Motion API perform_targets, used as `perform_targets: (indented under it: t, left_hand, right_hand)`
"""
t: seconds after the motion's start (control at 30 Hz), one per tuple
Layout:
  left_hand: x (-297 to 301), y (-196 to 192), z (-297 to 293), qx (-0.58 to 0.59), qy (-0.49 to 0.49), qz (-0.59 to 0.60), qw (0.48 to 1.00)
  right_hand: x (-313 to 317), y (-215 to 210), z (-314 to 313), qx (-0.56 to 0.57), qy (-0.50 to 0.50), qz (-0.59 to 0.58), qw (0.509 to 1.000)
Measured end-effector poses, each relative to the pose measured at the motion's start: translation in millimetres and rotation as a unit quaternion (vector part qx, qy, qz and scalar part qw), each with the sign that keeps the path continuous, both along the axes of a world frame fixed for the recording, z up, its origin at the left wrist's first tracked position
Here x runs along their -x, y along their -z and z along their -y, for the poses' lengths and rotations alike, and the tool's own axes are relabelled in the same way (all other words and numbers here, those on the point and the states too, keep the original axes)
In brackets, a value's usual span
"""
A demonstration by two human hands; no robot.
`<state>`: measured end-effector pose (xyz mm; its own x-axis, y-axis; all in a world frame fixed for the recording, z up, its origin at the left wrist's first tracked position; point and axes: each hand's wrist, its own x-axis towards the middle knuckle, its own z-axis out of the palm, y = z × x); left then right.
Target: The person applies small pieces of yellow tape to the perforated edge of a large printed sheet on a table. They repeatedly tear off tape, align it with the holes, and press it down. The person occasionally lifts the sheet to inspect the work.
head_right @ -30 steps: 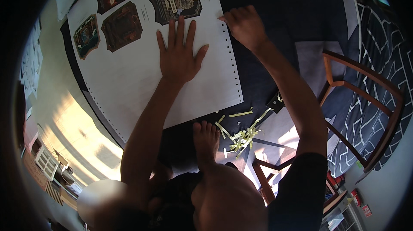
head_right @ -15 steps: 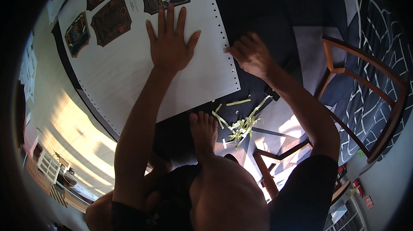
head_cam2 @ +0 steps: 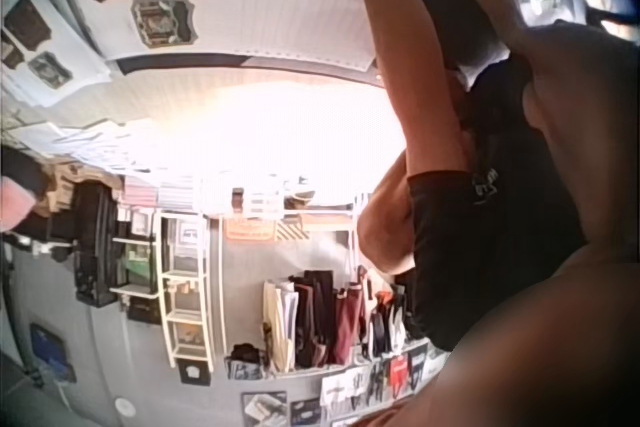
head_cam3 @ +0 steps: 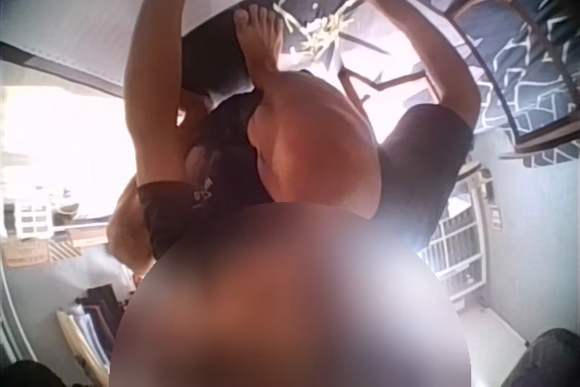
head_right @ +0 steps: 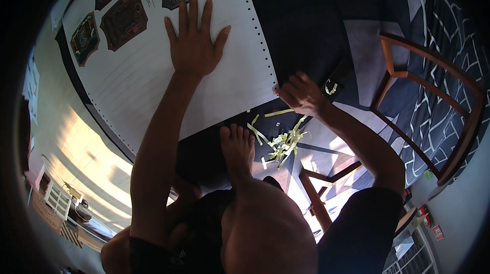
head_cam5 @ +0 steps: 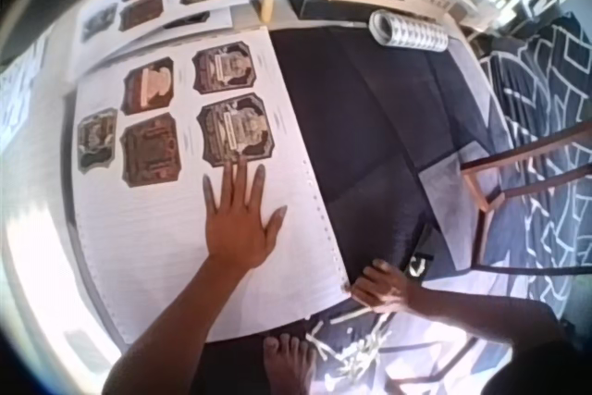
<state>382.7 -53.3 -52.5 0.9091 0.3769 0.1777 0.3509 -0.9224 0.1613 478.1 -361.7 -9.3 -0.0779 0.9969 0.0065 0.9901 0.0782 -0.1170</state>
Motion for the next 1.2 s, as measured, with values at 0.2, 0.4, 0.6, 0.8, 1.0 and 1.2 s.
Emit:
perform_targets:
  t: [0.2, 0.4, 0.6, 0.8, 1.0, 1.2]
  left_hand:
    - [1, -1, 2, 0.011, -0.008, -0.018, 1.000]
    - [-1, -6, -2, 0.020, -0.014, -0.033, 0.999]
    - [-2, -7, -2, 0.044, -0.015, -0.030, 0.998]
    - [1, -3, -1, 0.039, -0.017, -0.006, 0.999]
    - [-1, -3, 0, 0.030, -0.017, -0.003, 0.999]
    - [0, 0, 0, 0.018, -0.016, -0.007, 1.000]
  right_hand:
    - [5, -3, 11, 0.004, 0.027, -0.036, 0.999]
    - [-79, -8, -101, -0.115, 0.094, -0.007, 0.989]
    - [-134, 24, -183, -0.155, 0.098, 0.047, 0.982]
    - [-130, 25, -175, -0.137, 0.036, 0.030, 0.990]
    - [-102, 10, -127, -0.080, -0.017, 0.005, 0.997]
    - [-69, 1, -80, -0.021, -0.026, 0.009, 0.999]
